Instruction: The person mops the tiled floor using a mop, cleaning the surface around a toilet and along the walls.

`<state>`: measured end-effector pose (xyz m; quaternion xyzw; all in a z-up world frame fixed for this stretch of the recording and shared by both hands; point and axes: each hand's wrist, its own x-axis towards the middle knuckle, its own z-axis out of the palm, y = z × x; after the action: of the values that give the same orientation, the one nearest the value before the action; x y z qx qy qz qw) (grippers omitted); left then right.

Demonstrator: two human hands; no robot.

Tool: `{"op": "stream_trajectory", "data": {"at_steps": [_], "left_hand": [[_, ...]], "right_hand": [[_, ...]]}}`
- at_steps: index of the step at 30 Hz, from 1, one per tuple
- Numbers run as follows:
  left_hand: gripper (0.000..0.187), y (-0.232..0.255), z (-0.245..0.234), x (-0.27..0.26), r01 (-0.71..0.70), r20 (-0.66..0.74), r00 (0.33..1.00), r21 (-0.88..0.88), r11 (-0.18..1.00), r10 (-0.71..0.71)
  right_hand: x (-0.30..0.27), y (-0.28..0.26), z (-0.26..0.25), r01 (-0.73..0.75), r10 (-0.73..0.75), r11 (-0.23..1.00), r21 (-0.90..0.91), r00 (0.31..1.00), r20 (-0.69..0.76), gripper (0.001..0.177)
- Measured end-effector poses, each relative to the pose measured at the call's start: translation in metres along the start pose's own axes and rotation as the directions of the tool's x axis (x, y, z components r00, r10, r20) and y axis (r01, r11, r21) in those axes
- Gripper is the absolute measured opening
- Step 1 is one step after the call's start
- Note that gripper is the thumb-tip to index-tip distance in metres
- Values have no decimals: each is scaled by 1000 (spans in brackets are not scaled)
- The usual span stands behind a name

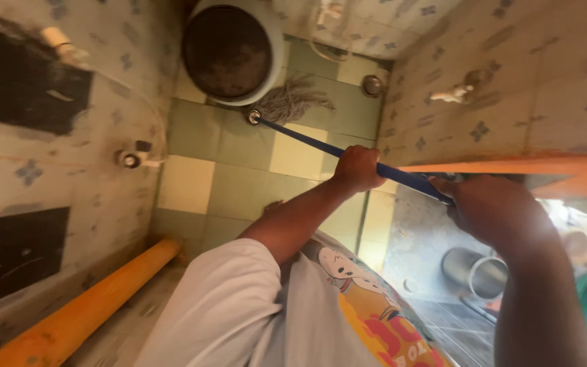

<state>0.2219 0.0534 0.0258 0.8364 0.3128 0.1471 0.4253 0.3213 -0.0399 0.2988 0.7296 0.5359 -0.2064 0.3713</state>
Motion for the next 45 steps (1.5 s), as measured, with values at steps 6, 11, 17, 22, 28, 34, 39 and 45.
{"op": "stream_trajectory", "data": {"at_steps": [6,11,17,22,28,34,39,45], "left_hand": [[42,-11,-43,-36,120,-115,986,-31,992,-123],[32,-40,-61,-62,257,-147,955,-18,966,-257],[39,-99,-74,-101,474,-291,846,29,880,-446],[33,-134,-60,-137,536,-652,652,36,843,-387],[41,-92,-29,-136,499,-904,313,-103,860,-290],[39,-24,13,-66,369,-872,347,-211,905,-345],[40,13,29,-35,217,-901,361,-170,961,-241],[26,27,37,-8,-61,-897,429,-146,987,-106]], "right_hand": [[-12,-42,-62,160,-107,958,240,969,-221,43],[16,-68,-82,88,-97,991,96,991,92,55],[84,-113,-84,453,-461,885,-111,885,-62,51],[90,-142,-82,694,-691,716,-72,690,-215,40],[93,-73,-69,756,-836,233,612,477,-270,48],[129,-9,-32,527,-768,-584,617,-113,-631,93],[136,32,-1,537,-738,-598,596,-79,-670,81],[69,41,7,732,-770,-415,540,33,-637,71]]}}
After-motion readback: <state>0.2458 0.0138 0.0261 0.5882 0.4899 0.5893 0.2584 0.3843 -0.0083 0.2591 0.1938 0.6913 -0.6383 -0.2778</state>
